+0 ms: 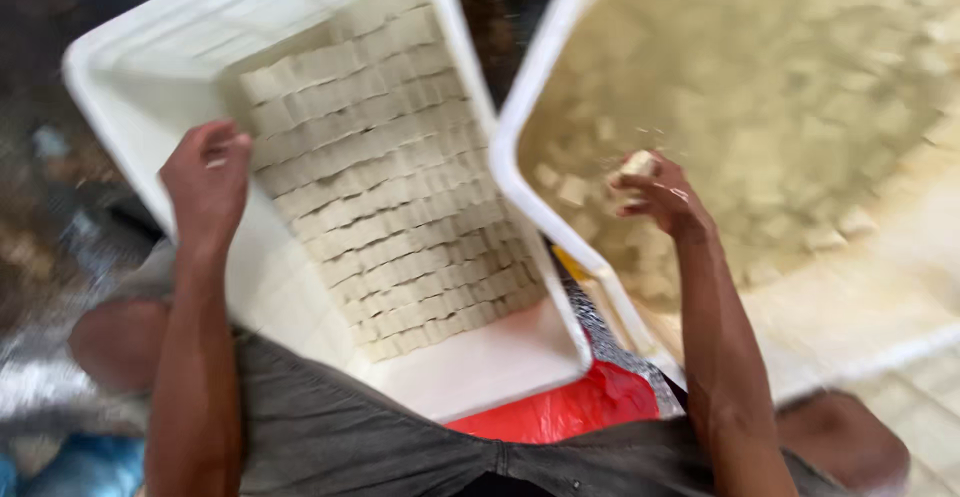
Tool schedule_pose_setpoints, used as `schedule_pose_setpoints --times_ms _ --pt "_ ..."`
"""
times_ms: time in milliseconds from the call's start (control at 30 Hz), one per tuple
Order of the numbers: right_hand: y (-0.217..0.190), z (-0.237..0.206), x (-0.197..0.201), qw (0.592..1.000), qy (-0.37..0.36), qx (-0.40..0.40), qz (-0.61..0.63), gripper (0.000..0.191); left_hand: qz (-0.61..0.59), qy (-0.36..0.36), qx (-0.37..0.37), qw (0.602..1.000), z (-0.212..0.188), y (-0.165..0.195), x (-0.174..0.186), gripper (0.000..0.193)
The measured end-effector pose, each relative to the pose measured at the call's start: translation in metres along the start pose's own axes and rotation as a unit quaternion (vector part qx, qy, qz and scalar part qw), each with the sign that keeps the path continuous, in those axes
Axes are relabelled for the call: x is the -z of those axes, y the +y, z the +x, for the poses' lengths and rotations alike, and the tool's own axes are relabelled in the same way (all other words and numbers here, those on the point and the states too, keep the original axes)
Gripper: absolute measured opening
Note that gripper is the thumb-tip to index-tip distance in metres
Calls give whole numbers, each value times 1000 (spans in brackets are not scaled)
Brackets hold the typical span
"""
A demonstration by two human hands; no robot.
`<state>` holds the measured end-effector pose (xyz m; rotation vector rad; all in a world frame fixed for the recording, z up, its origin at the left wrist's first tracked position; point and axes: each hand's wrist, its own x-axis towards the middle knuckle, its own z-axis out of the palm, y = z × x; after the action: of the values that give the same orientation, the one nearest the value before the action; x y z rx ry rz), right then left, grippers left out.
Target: The person sits on the floor between large plastic bins, one filled with water and floating tofu cubes and another holding tofu arranged in rows. They repeatedly pick tofu pieces from the water bin, sometimes gathering a few in the hands, and place and arrange them in neat rows in the other bin.
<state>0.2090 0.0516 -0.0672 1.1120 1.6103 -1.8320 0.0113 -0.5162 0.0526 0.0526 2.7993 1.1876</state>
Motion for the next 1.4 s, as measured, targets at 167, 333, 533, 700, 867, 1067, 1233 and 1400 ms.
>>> schedule_pose_setpoints --times_ms 167,333,533,700,867,1067,1233,1400 --pt "-34 -93 2 934 -142 107 309 41 -200 -63 41 977 -69 95 -33 21" --pt "-71 -195 -30 847 -196 259 420 45 -486 -196 41 851 -160 228 -101 26" --pt "-117 -330 -90 908 -64 409 53 59 -690 -320 250 599 -207 339 -137 56" --pt "-139 -395 -131 813 84 470 -332 82 -726 -312 224 570 -226 329 -109 44" --pt "-125 -398 -170 873 174 411 -196 74 -668 -206 236 675 -230 302 -90 40" --pt "-105 -385 -200 857 154 481 -103 57 -633 -148 226 726 -228 272 -58 39" --pt "-102 -378 -239 792 223 520 -230 43 -658 -152 233 700 -220 247 -33 39" --pt "-110 -344 -285 765 175 563 -260 44 -684 -132 193 691 -195 213 -13 38"
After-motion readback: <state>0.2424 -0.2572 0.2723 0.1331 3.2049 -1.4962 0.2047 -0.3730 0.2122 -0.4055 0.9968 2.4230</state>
